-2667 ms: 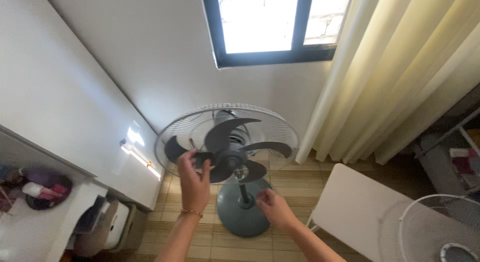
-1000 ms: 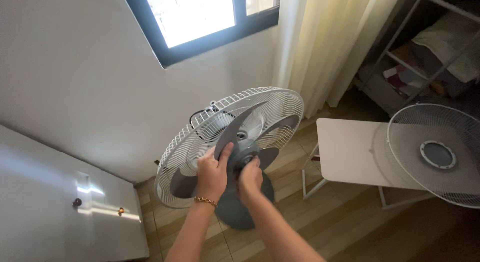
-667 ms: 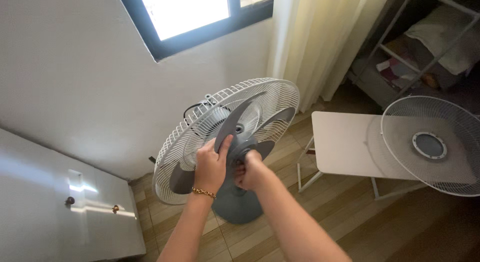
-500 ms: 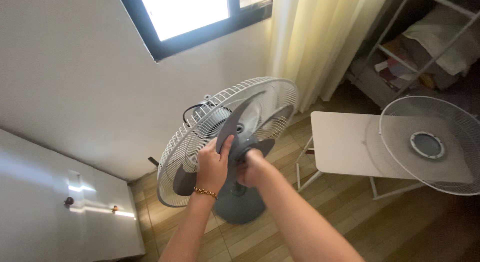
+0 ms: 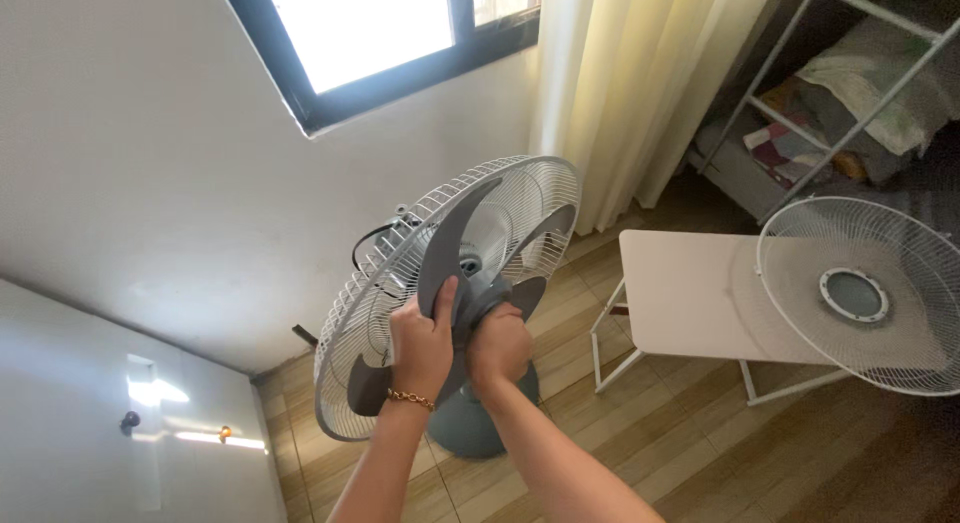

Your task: The person disassembles a pedestal fan by hand, unfastening and removing the front grille guard, then unscrewing the blade cap and pulling the blades off the motor shaft. They then reassemble the fan by refitting the blades, cap, and grille guard back onto the fan head.

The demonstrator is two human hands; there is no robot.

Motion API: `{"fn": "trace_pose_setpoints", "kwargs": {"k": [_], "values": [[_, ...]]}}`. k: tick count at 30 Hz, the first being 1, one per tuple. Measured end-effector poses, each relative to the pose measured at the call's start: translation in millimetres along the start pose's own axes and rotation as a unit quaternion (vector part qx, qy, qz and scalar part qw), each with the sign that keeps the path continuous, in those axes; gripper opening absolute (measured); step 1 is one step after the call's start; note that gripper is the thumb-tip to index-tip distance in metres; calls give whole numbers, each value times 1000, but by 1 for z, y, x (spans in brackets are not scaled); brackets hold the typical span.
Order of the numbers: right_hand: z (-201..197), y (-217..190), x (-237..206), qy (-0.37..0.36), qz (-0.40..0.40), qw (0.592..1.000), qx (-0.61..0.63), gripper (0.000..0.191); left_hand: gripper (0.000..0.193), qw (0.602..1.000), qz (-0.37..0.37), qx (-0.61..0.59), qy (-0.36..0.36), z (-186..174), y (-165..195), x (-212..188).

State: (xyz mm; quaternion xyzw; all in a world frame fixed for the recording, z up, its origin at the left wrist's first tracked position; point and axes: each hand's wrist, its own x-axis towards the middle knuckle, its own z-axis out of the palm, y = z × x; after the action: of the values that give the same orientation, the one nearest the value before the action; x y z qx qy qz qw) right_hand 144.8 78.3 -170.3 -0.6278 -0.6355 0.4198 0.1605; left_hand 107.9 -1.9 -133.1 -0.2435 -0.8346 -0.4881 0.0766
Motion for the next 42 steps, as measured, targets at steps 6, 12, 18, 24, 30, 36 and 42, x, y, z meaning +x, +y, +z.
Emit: {"fn": "trace_pose_setpoints", "kwargs": {"k": [6,12,18,24,30,36,42], "values": [[0,12,-3,27,-104,992,-72,69,51,1000,16,-25,6,-4,4,-3],[-6,24,-6,31,-171,985,16,58,47,999,16,-38,-8,-4,8,-6],[-4,24,-14,41,-175,981,68,50,47,999,35,-32,17,-1,15,-8],[-6,6,-15,34,-93,994,52,60,51,1000,-25,-15,-12,0,14,-3],[-6,-6,-8,22,33,996,80,64,51,1000,13,-22,-5,-2,10,-2],[-1,-2,17,-115,185,948,232,53,49,998,54,-28,-8,-7,13,-5],[-12,6,23,-290,241,885,272,59,45,999,27,-17,-15,-7,16,-7]]}}
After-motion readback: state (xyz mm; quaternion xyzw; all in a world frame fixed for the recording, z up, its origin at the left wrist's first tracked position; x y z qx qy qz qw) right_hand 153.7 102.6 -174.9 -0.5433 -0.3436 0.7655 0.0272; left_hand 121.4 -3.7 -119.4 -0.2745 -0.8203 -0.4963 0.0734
